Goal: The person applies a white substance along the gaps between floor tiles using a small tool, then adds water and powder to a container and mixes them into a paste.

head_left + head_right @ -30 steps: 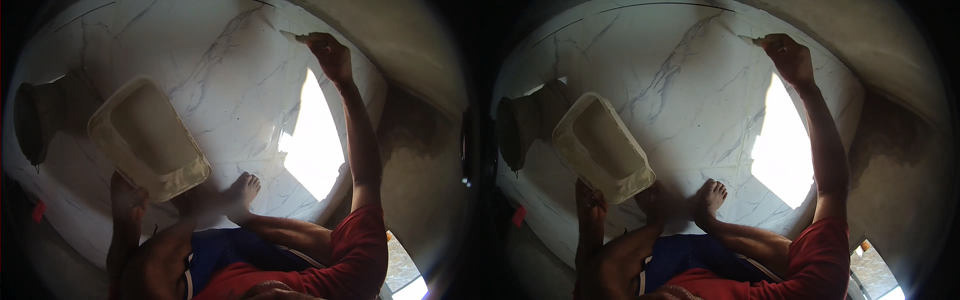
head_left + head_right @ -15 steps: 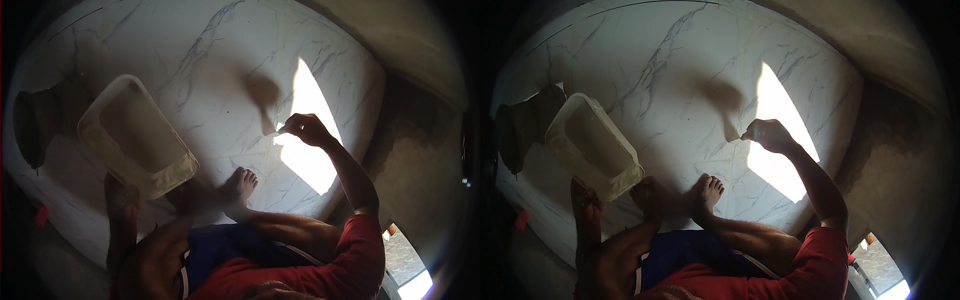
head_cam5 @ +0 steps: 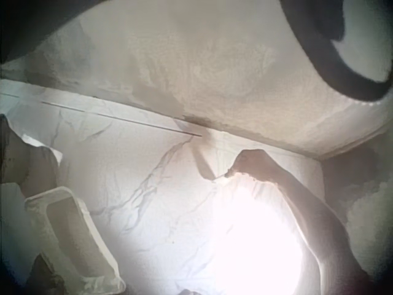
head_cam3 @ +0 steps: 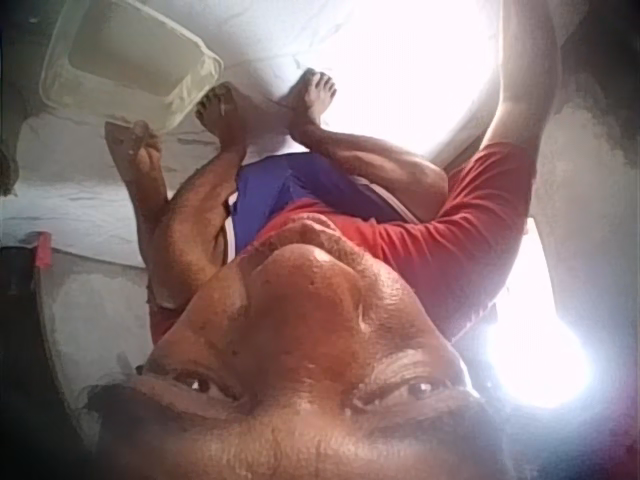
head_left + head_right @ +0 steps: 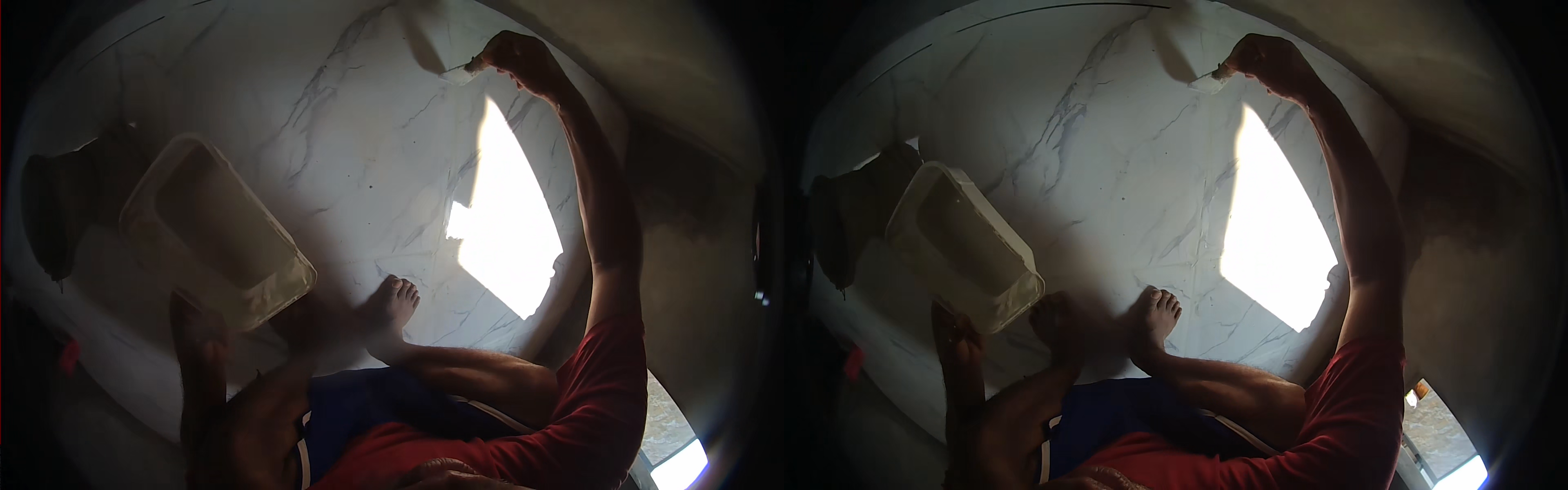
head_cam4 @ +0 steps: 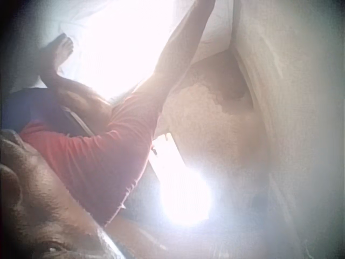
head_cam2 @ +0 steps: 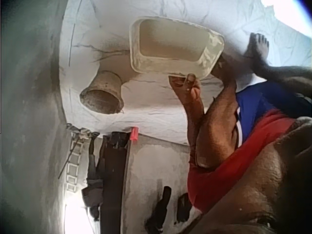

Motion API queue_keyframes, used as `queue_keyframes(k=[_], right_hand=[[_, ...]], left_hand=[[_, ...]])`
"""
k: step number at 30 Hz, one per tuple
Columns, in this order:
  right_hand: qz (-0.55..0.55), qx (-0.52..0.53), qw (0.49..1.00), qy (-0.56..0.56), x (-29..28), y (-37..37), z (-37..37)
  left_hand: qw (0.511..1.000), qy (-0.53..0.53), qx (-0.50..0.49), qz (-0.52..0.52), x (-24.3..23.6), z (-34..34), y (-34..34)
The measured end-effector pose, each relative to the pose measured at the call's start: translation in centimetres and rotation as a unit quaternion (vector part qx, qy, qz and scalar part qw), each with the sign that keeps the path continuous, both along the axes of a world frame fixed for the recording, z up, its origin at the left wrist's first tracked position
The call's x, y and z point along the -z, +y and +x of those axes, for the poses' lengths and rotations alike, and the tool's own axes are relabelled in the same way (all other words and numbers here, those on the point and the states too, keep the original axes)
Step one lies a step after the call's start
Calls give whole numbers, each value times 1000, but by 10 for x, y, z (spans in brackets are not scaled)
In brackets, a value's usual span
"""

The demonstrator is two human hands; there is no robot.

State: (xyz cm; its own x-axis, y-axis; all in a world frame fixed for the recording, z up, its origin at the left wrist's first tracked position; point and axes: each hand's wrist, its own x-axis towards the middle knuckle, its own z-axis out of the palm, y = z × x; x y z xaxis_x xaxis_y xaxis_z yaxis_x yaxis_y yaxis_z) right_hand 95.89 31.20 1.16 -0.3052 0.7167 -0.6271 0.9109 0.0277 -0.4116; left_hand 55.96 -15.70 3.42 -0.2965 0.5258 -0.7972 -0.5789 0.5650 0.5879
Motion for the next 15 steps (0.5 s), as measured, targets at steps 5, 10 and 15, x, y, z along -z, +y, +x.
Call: queue_keyframes(k=[5,10,15], right_hand=[[-103,-112,988,-5,8,-88,28],[-30,-99,995,4,25,-55,36],[29,-96,995,25,24,34,-4]], left_hand=[[999,-20,21,-41,15,-17,-20],[995,-8,-63,77,32,1,-20],[996,-23,-67,52,37,-8,-30]])
